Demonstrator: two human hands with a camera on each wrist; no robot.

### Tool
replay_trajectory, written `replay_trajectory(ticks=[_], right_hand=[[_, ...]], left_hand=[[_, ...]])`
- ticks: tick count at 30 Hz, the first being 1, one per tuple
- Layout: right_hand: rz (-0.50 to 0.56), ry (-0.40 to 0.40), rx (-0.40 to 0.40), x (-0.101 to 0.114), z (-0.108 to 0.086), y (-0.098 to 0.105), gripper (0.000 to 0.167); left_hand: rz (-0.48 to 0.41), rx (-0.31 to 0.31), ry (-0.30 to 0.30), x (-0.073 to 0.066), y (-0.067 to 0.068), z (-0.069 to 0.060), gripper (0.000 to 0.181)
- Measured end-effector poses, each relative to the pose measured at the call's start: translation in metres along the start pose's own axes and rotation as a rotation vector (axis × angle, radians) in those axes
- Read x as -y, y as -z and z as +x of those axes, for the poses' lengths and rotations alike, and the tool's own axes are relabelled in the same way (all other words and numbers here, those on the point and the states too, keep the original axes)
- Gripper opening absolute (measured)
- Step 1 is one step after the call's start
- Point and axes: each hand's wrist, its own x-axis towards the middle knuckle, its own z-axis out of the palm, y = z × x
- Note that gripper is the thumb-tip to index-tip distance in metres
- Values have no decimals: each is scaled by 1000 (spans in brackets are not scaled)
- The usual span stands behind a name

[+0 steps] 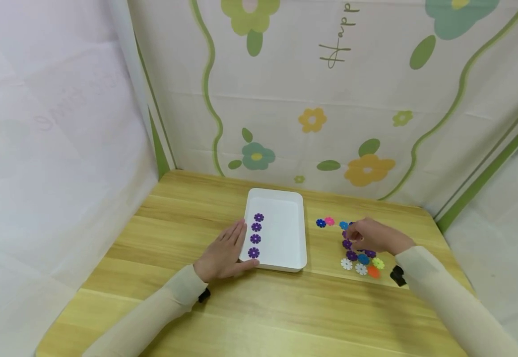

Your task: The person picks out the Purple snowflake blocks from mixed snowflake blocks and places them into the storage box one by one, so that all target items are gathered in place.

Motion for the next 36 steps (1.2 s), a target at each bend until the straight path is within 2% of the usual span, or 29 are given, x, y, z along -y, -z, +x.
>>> replay_trajectory(ticks=[4,8,12,17,27,36], right_hand=[[11,1,-13,-13,-13,-15,14],[6,33,-48,-21,-20,-28,9],[37,34,-77,-23,-20,-39,14],[41,20,-95,-21,-16,-46,11],[76,7,-101,-23,-7,-51,14],[80,10,-99,-19,-2,-40,8]], left_hand=[[-27,-15,-10,0,0,0,105],[-21,-6,-8,-1,2,-1,105],[3,7,-1,-2,3,-1,104],[21,13,1,-2,3,0,104],[21,10,2,-3,2,0,105],[23,5,5,-2,1,-1,105]])
